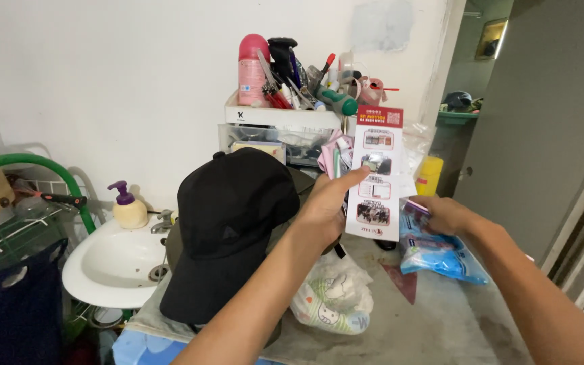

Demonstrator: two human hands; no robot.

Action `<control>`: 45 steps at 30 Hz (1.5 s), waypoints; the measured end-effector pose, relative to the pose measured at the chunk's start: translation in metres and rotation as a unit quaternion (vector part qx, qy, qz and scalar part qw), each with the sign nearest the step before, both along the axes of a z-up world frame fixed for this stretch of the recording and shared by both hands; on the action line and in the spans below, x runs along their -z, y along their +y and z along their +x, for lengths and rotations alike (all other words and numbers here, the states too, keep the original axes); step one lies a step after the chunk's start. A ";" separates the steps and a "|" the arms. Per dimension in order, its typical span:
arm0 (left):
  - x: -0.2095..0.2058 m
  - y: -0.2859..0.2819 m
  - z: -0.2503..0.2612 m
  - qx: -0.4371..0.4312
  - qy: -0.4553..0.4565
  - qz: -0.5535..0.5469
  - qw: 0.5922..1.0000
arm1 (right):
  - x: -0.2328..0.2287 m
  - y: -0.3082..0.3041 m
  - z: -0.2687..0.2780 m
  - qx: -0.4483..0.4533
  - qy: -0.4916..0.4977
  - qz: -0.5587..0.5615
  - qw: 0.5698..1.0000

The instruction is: The person sorts through items on a cluttered counter, picking up a black hat and an olive hat. They hold the hats while using their other hand to move a comb, a diaper, and various small packages, eventually holding up a set of instructions and a pack of batteries.

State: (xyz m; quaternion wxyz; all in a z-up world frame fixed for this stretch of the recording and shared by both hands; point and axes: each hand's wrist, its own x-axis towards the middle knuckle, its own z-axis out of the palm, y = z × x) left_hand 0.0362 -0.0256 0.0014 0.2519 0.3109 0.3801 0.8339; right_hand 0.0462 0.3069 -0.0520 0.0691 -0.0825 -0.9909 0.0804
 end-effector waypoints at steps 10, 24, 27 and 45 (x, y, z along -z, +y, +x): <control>-0.005 0.011 -0.014 0.018 0.011 0.056 0.998 | -0.003 -0.023 -0.011 0.283 0.049 -0.065 0.956; -0.015 -0.035 -0.027 -0.014 0.035 0.053 0.998 | -0.026 -0.141 0.011 0.078 0.009 -0.114 0.990; -0.017 -0.041 -0.022 -0.012 0.042 0.056 0.998 | -0.028 -0.189 0.023 0.070 -0.199 -0.285 0.935; -0.021 -0.054 0.004 -0.045 0.042 0.058 0.996 | 0.002 -0.104 -0.054 0.049 0.195 0.080 0.976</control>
